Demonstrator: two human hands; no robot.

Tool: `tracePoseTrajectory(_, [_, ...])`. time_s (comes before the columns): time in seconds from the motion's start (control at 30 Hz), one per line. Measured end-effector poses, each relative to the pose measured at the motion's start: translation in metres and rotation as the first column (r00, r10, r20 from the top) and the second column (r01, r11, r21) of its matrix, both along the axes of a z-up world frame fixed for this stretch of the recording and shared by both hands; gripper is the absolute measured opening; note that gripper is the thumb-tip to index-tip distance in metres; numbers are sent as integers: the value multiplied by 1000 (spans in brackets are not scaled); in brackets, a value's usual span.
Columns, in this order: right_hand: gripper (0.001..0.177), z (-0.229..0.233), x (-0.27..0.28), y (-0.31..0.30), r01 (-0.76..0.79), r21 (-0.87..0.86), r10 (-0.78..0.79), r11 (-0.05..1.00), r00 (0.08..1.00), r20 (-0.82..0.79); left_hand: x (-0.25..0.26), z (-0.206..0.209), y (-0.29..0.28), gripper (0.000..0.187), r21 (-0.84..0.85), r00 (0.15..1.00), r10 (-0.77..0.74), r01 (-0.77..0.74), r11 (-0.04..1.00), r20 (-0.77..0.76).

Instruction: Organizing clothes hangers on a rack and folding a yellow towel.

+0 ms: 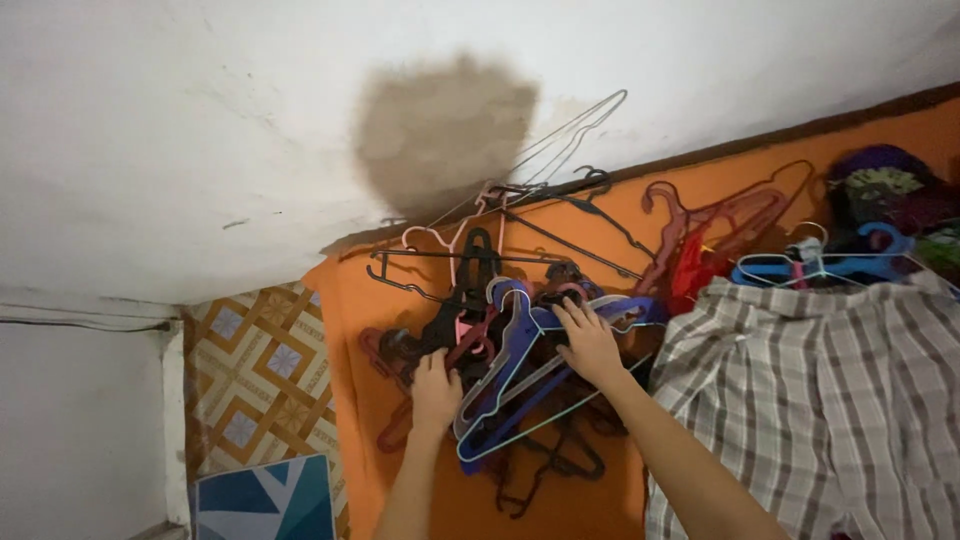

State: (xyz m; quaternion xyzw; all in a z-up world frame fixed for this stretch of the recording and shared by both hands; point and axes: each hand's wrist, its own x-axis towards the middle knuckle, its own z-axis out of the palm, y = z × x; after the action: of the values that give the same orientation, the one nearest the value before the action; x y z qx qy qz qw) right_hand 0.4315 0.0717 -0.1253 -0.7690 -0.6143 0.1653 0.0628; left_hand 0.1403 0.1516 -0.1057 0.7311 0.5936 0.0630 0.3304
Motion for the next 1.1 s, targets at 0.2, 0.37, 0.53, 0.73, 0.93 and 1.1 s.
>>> tracePoseTrajectory(0.2, [66, -34, -1, 14, -63, -18, 64, 998, 994, 92, 6, -18, -8, 42, 88, 1000, -9, 8, 996, 16])
tracePoseTrajectory(0.37, [44, -33, -2, 4, -95, 58, 85, 994, 983, 162, 0, -46, -22, 29, 73, 998, 9, -14, 997, 70])
tracePoseTrajectory(0.53, [41, -12, 5, -6, -145, 199, 122, 969, 985, 125, -6, -24, -27, 21, -172, 981, 135, -111, 979, 141])
tracePoseTrajectory(0.73, [39, 35, 16, -17, -41, 234, 81, 971, 983, -165, -20, 32, -21, 20, -459, 919, 258, -98, 883, 298])
tracePoseTrajectory(0.93, [41, 89, 15, -33, 51, 450, 55, 892, 974, -220, -41, 97, -19, 18, -385, 863, 221, -34, 922, 454])
tracePoseTrajectory(1.1, [38, 135, 12, -49, 116, 602, 52, 790, 965, -255, -59, 148, -23, 15, -381, 860, 129, 81, 921, 494])
